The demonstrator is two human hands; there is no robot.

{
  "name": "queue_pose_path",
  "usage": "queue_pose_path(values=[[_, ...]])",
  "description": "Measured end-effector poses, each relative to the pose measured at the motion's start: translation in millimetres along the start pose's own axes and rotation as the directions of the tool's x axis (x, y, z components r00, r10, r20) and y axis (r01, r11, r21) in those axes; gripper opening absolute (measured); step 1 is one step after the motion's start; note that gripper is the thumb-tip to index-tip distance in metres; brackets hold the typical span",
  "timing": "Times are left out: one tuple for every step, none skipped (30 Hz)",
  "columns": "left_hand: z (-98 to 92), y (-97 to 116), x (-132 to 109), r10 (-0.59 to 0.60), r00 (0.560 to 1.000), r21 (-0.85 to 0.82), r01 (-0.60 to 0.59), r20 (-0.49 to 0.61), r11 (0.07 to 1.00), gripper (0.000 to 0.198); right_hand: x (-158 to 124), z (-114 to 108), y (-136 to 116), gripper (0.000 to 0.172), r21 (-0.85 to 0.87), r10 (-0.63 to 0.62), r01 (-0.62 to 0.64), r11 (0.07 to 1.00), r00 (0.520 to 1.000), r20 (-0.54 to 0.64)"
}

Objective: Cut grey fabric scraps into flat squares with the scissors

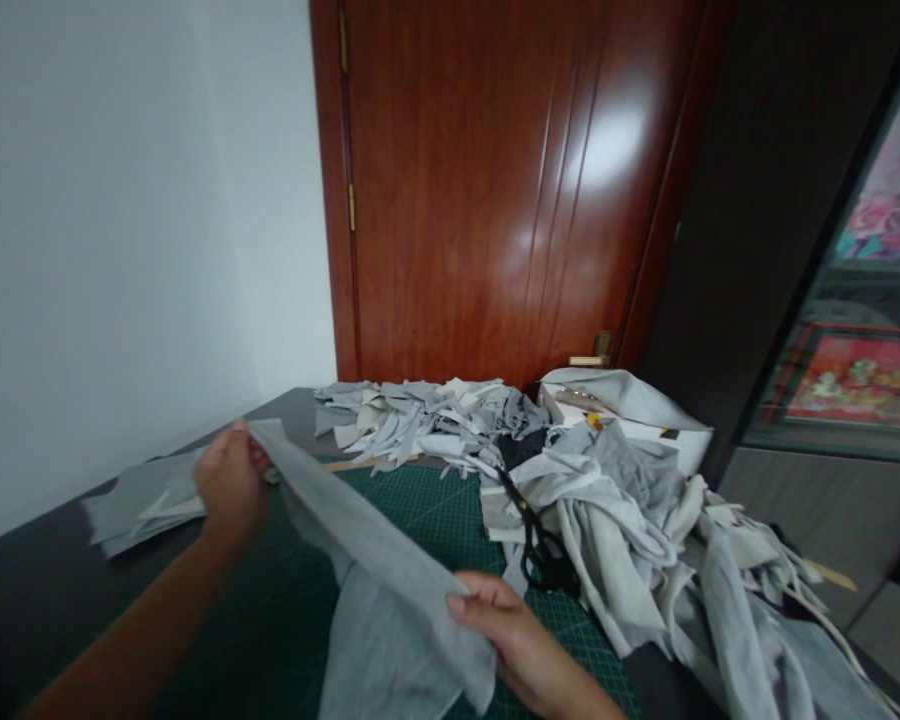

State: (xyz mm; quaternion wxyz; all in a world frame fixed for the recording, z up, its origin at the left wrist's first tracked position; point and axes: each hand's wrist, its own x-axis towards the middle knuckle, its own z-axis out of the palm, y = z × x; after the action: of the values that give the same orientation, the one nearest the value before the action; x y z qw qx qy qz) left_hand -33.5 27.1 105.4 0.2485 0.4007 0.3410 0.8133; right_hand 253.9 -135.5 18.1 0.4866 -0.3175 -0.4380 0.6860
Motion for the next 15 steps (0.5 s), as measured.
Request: queue_pose_path(values=[[3.5,14,3,0.039,0.999,-0.049,-0.040,-0.024,0.998,0.029,-4,3,0,0.035,0.014,0.026,-0.026,1.000,1.000,0.015],[8.2,26,6,0.089,0.996,-0.084,-0.092,-0.030,0.992,0.028,-8,7,-1,0.037,0.035,0.040,-0.041,0.999,0.999,0.023],[14.1,37,8,0.149,0.989,-0.111,-0.151,-0.020,0.982,0.028,-11,9,-2,0.037,0.048,0.042,-0.043,0.998,0.999,0.026],[20.9,45,11,0.196,0.981,-0.120,-0.194,0.004,0.974,0.027,-13,11,-4,0.038,0.061,0.029,-0.030,0.998,0.999,0.012],[28.2,50,14,0.225,0.973,-0.118,-0.219,0.044,0.969,0.026,-13,11,-6,0.037,0.070,0.005,-0.004,0.998,1.000,-0.011],[35.5,51,17,0.228,0.969,-0.103,-0.218,0.094,0.971,0.025,-11,10,-8,0.036,0.070,-0.028,0.031,0.997,0.999,-0.047],[42.0,47,20,0.202,0.967,-0.071,-0.193,0.154,0.979,0.023,-8,7,-10,0.035,0.064,-0.071,0.078,0.995,0.993,-0.094],[47.1,40,23,0.155,0.964,-0.020,-0.154,0.217,0.988,0.022,-3,2,-12,0.035,0.050,-0.119,0.128,0.991,0.981,-0.155],[50.2,29,24,0.090,0.955,0.051,-0.109,0.281,0.993,0.019,3,-4,-13,0.036,0.024,-0.167,0.177,0.984,0.959,-0.227],[51.0,15,23,0.025,0.944,0.131,-0.072,0.330,0.989,0.017,9,-13,-14,0.042,-0.004,-0.236,0.248,0.969,0.921,-0.310],[49.2,-1,20,-0.025,0.934,0.234,-0.063,0.356,0.970,0.020,15,-22,-15,0.049,-0.026,-0.305,0.324,0.946,0.857,-0.416],[45.0,-18,15,-0.066,0.922,0.354,-0.080,0.382,0.932,0.030,20,-32,-15,0.055,-0.048,-0.357,0.389,0.920,0.780,-0.514],[38.7,-34,7,-0.097,0.899,0.445,-0.116,0.427,0.888,0.040,25,-42,-15,0.056,-0.073,-0.396,0.441,0.894,0.705,-0.589],[30.9,-50,-3,-0.134,0.861,0.511,-0.160,0.491,0.844,0.048,28,-51,-15,0.056,-0.095,-0.428,0.482,0.871,0.649,-0.629],[22.2,-63,-15,-0.164,0.809,0.550,-0.220,0.564,0.806,0.052,30,-59,-14,0.055,-0.125,-0.452,0.502,0.856,0.609,-0.652]])
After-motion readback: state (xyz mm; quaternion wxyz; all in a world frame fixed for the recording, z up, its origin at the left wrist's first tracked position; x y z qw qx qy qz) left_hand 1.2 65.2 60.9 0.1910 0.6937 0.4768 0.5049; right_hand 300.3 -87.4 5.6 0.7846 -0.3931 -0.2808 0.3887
